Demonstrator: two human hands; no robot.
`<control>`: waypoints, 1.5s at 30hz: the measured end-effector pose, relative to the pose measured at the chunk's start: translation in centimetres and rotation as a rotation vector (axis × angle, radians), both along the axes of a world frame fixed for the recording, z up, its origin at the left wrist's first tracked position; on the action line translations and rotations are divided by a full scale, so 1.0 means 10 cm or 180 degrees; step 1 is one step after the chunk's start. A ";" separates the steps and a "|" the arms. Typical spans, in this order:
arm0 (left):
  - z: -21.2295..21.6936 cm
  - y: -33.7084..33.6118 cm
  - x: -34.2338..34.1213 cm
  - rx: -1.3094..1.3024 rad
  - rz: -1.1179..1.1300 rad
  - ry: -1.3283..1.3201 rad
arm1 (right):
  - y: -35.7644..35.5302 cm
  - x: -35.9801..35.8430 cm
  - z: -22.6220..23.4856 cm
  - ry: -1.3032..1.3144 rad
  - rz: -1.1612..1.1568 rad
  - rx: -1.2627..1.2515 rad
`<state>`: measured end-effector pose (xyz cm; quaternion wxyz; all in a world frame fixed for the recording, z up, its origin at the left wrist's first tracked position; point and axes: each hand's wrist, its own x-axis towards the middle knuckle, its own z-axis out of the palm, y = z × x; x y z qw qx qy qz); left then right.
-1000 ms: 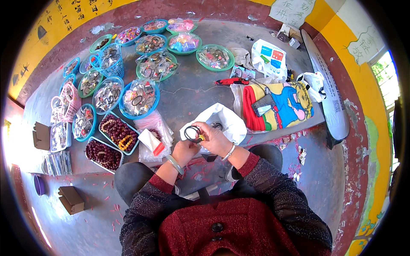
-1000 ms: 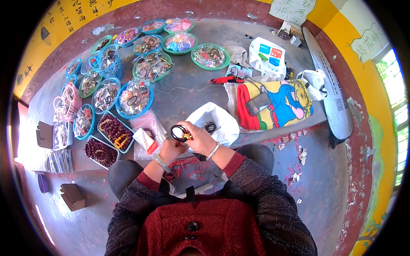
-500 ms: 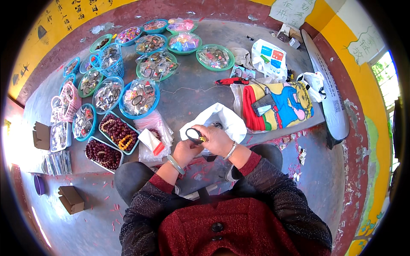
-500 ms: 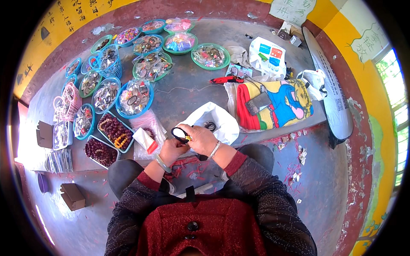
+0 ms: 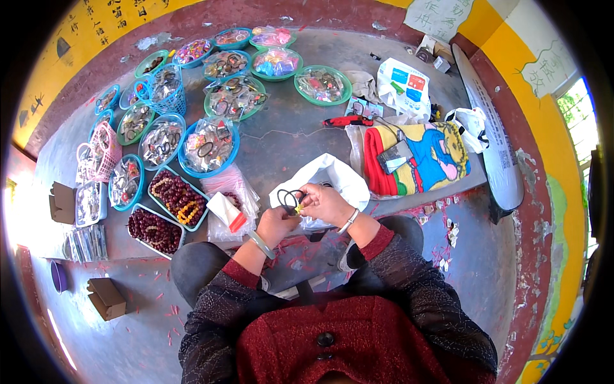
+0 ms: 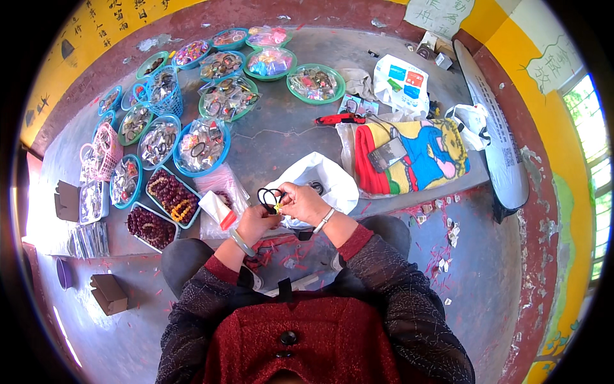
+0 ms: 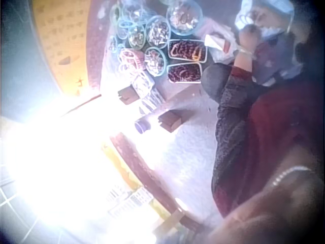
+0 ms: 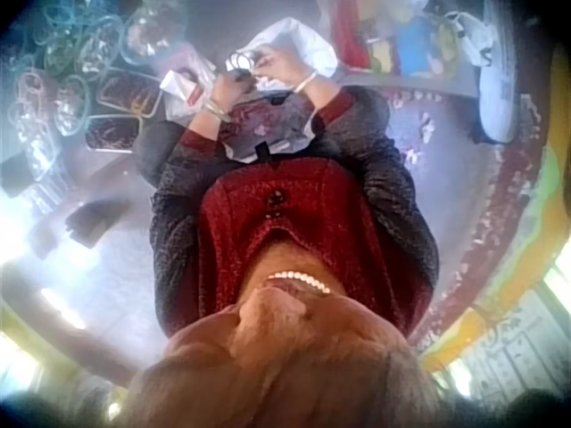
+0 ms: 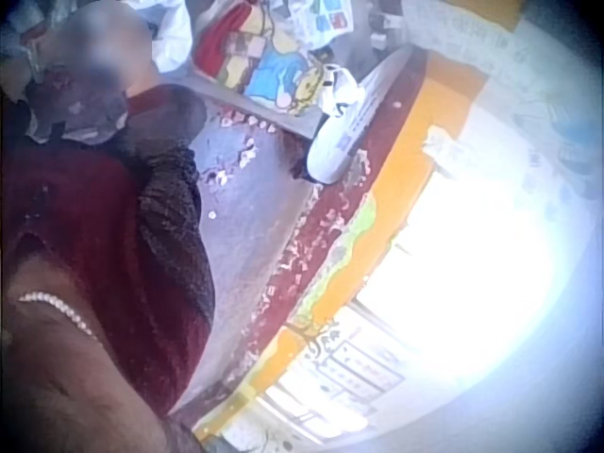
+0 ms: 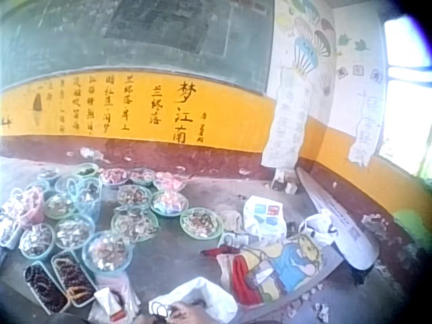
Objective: The person sits on the floor and sorts through small items, including beads and hair accessories, from a white bag. They handle the items by hand, picking them up and placing them into a cardboard box.
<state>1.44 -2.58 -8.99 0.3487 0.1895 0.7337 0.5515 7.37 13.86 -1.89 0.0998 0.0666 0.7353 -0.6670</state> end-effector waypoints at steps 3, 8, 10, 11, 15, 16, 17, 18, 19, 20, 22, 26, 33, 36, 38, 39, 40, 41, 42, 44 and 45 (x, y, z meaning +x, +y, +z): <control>-0.13 0.00 -0.01 0.0070 -0.0044 0.0018 | 0.00 0.00 -0.17 0.0346 -0.0140 -0.0034; -0.03 0.00 0.00 0.0277 0.0024 -0.0207 | -0.05 0.03 0.01 0.0454 -0.0168 0.0626; 0.03 0.01 -0.01 0.0344 -0.0055 -0.0203 | -0.05 0.02 -0.01 0.0616 -0.0164 0.0909; 0.09 0.01 0.00 0.0358 -0.0007 -0.0311 | -0.05 0.02 -0.02 0.0697 -0.0166 0.1051; 0.31 0.03 0.05 0.0513 0.0104 -0.0602 | -0.06 0.03 0.05 0.0788 -0.0231 0.1444; 0.32 0.03 0.05 0.0577 0.0109 -0.0636 | -0.05 0.04 0.09 0.0678 -0.0209 0.1224; 0.31 0.03 0.05 0.0559 0.0115 -0.0644 | -0.04 0.04 0.11 0.0569 -0.0188 0.1003; 0.28 0.03 0.05 0.0540 0.0121 -0.0651 | -0.04 0.04 0.11 0.0532 -0.0163 0.1018; 0.25 0.03 0.05 0.0521 0.0127 -0.0658 | -0.04 0.04 0.11 0.0496 -0.0137 0.1031; 0.23 0.02 0.04 0.0558 0.0122 -0.0678 | -0.03 0.04 0.12 0.0461 -0.0111 0.1044; 0.22 0.02 0.04 0.0635 0.0110 -0.0718 | -0.03 0.04 0.13 0.0495 -0.0043 0.1365; 0.32 0.02 0.06 0.0635 0.0045 -0.0792 | -0.01 0.03 0.10 0.0866 0.0088 0.1815; 0.34 0.02 0.06 0.0646 -0.0059 -0.0747 | -0.07 0.05 0.06 0.1043 0.0055 0.2179; 0.37 0.01 0.05 0.0609 -0.0117 -0.0735 | -0.06 0.05 0.06 0.1128 0.0210 0.2218; 0.36 0.01 0.05 0.0615 -0.0111 -0.0742 | -0.02 0.04 0.05 0.1170 0.0402 0.2082; 0.35 0.00 0.06 0.0641 -0.0076 -0.0761 | -0.01 0.03 0.05 0.1234 0.0307 0.1965; 0.36 0.01 0.06 0.0670 -0.0051 -0.0782 | 0.00 0.03 0.05 0.1293 0.0204 0.1852; 0.39 0.01 0.05 0.0674 0.0019 -0.0812 | 0.00 0.03 0.05 0.1352 0.0101 0.1739; 0.43 0.02 0.03 0.0678 0.0091 -0.0841 | 0.00 0.03 0.04 0.1180 0.0003 0.1599; 0.45 0.01 0.03 0.0653 0.0170 -0.0743 | -0.01 0.02 0.02 0.0845 -0.0177 0.1307; 0.42 0.01 0.03 0.0625 0.0170 -0.0618 | 0.02 0.01 -0.01 0.0576 -0.0006 0.1335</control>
